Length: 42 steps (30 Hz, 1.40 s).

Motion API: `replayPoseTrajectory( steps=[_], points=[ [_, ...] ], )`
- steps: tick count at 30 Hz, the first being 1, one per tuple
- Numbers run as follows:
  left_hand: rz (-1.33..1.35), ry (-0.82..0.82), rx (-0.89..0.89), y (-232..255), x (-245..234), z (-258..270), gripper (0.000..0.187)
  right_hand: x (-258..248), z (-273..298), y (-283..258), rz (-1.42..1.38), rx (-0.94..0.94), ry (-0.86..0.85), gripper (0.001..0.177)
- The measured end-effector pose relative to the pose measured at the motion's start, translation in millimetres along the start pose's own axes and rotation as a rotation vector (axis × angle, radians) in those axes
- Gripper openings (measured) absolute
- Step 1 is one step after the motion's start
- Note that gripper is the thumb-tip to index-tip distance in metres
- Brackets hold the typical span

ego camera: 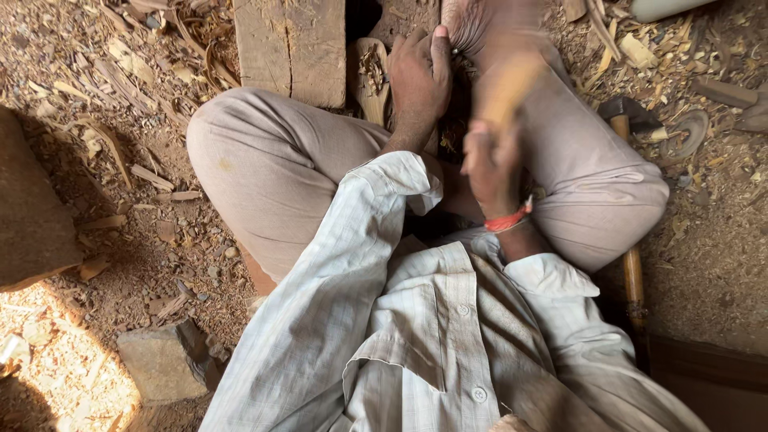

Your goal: The person sits cross-legged on the ground and carves a piece of wood using a chisel and a wooden mallet. They repeatedly strike the chisel to shape the wood, creating wood shavings that accumulate around the work area.

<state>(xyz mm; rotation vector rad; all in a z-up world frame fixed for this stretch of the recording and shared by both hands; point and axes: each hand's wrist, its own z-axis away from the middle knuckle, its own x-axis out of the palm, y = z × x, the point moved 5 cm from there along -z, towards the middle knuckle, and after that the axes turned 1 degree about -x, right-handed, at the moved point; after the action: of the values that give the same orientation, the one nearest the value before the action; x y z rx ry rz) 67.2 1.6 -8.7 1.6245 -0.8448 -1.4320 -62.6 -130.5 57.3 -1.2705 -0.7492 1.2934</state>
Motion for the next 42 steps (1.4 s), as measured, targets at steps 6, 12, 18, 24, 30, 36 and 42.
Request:
replayPoseTrajectory(
  steps=[6, 12, 18, 24, 30, 36, 42],
  points=[
    [-0.051, 0.014, -0.028, -1, -4, 3, 0.05, 0, -7, -6, -0.27, -0.125, 0.078, 0.046],
    [-0.017, 0.1, 0.088, 18, -8, -5, 0.045, 4, -11, -11, 0.208, 0.086, -0.246, 0.042],
    [-0.113, -0.053, -0.061, -11, 6, 7, 0.047, -18, -8, -2, -0.252, -0.091, 0.087, 0.031],
    [-0.29, 0.181, 0.184, -8, 9, -6, 0.056, -2, -16, 21, -0.027, 0.03, -0.228, 0.035],
    [0.317, 0.172, -0.483, -46, -17, -17, 0.066, -31, -14, 22, -0.15, 0.047, -0.039, 0.042],
    [0.095, -0.135, -0.266, -47, -34, -29, 0.043, -24, -11, 40, -0.123, 0.07, -0.047, 0.048],
    [-0.246, -0.124, -0.074, -50, -76, -79, 0.026, -22, -13, 43, -0.143, 0.116, -0.085, 0.05]
  ],
)
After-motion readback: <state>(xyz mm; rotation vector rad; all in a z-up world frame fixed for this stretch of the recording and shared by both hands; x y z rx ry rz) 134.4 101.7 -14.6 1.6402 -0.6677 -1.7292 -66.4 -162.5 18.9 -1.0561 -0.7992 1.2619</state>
